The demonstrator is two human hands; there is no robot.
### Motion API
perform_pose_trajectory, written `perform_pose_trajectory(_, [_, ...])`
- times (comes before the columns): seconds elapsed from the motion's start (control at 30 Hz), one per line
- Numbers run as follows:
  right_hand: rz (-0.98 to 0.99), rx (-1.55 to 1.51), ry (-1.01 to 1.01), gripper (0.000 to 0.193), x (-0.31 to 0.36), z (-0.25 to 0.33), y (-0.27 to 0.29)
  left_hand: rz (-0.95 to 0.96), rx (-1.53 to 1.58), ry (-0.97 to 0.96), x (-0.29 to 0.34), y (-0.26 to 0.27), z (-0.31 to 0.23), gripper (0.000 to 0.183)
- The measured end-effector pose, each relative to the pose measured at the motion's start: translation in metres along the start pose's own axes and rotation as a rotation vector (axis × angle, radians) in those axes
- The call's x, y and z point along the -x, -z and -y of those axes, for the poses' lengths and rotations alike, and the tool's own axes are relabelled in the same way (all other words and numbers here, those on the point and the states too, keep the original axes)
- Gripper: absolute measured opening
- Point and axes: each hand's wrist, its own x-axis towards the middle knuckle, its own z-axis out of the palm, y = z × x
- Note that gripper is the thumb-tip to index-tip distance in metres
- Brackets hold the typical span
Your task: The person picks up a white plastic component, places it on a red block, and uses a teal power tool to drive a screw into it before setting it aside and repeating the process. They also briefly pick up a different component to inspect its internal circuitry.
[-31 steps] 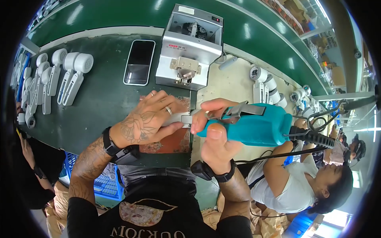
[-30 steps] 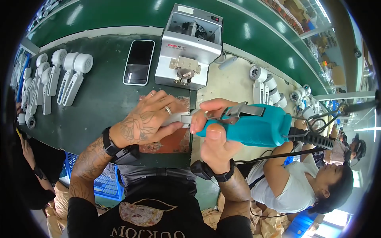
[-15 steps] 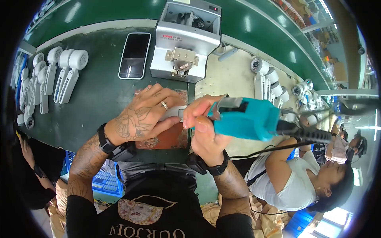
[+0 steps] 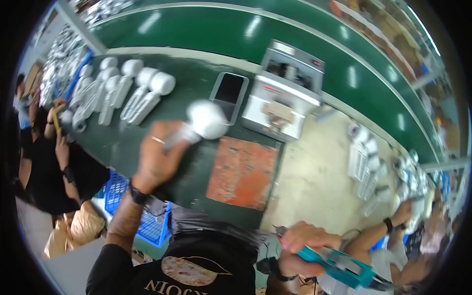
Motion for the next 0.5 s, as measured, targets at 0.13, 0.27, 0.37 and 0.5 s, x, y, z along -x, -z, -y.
perform_pose_trajectory(0.13, [0.049, 0.055, -0.123, 0.069, 0.011, -0.028, 0.003, -0.2, -0.626, -0.231, -0.006, 0.037, 0.058, 0.038])
perform_pose_trajectory(0.27, [0.027, -0.021, -0.175, 0.069, -0.002, -0.005, 0.027, -0.038, -0.02, -0.255, -0.035, -0.008, -0.072, 0.028])
perform_pose_trajectory(0.37, [-0.022, 0.019, -0.169, 0.069, -0.001, 0.003, 0.039, 0.34, 0.446, -0.298, -0.056, -0.096, -0.143, 0.028])
perform_pose_trajectory(0.5, [0.026, 0.009, -0.213, 0.068, 0.006, 0.011, 0.029, 0.517, 0.573, -0.158, -0.097, -0.23, -0.18, 0.033])
